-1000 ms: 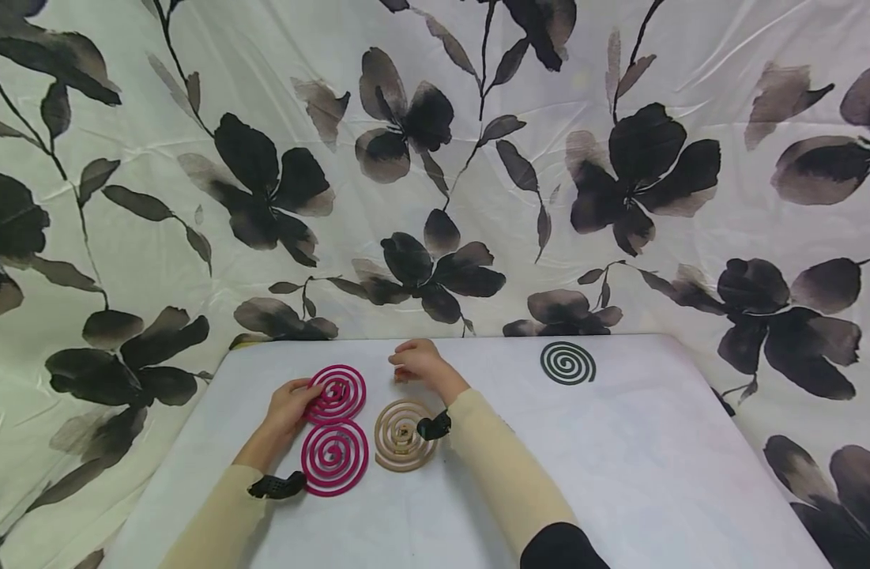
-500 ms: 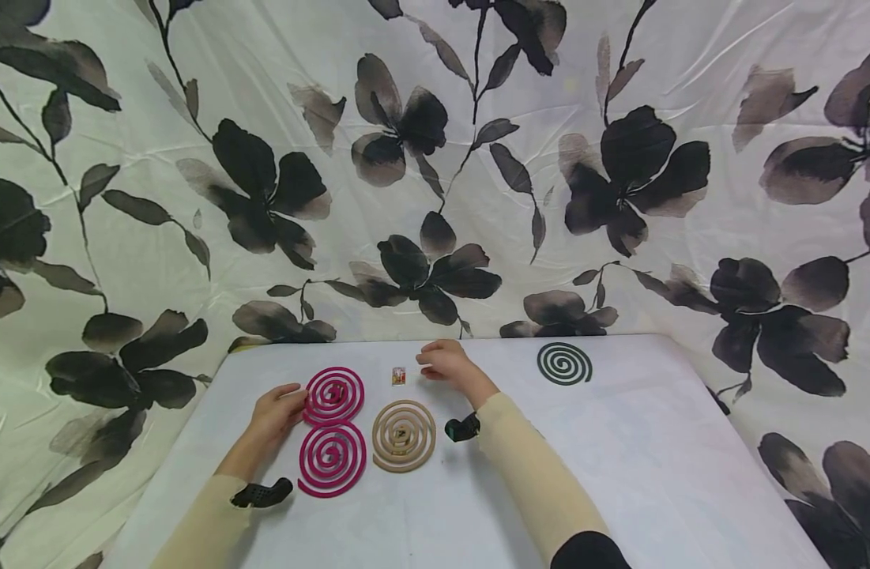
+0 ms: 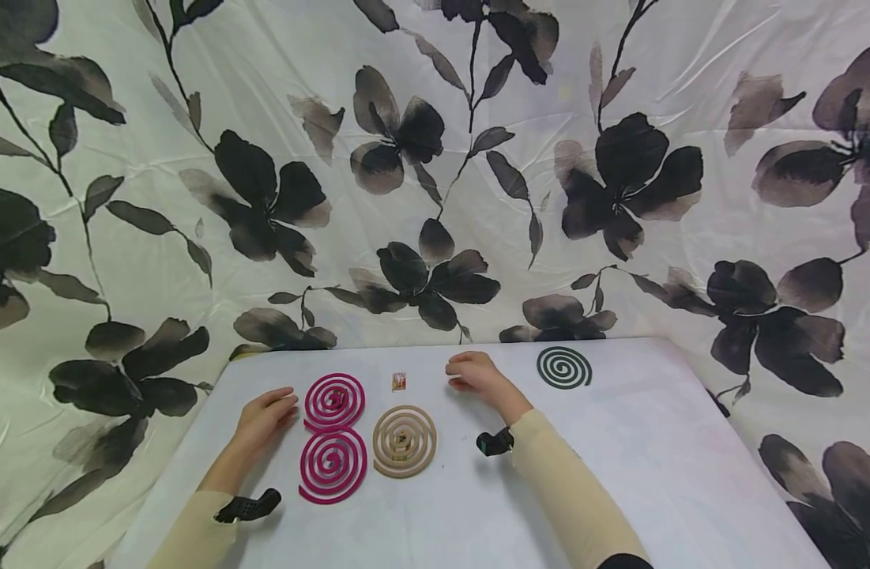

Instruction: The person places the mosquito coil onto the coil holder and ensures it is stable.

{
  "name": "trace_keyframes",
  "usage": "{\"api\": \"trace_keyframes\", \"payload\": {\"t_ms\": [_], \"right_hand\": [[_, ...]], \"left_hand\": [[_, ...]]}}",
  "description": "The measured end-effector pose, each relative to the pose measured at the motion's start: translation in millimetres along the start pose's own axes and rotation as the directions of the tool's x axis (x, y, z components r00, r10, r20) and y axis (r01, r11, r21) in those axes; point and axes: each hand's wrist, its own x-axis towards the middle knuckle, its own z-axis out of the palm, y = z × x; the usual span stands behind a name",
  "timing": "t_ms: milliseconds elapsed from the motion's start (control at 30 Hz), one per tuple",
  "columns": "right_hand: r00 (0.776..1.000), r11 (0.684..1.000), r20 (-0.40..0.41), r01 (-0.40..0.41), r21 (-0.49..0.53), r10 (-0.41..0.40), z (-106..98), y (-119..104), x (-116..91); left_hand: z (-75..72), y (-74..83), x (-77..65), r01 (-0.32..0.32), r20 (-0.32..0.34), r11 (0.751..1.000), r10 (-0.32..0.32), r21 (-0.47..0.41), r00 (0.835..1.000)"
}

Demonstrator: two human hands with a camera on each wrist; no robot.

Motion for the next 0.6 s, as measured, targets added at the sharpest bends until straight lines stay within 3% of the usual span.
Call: {"api": "trace_keyframes", "payload": {"t_ms": [267, 600], "right_hand": [[1.000, 0.999, -0.004, 0.012, 0.034, -0.011, -27, 7, -13], [1.000, 0.996, 0.021, 0.008, 0.087, -0.010, -49, 19, -42]], "left_hand": [[-0.5, 12.1, -3.3, -0.083, 0.046, 0.995, 0.081, 0.051, 0.996], [8.7, 20.9, -29.8, -0.201, 0.112, 0.973, 0.188, 0.111, 0.976]]}}
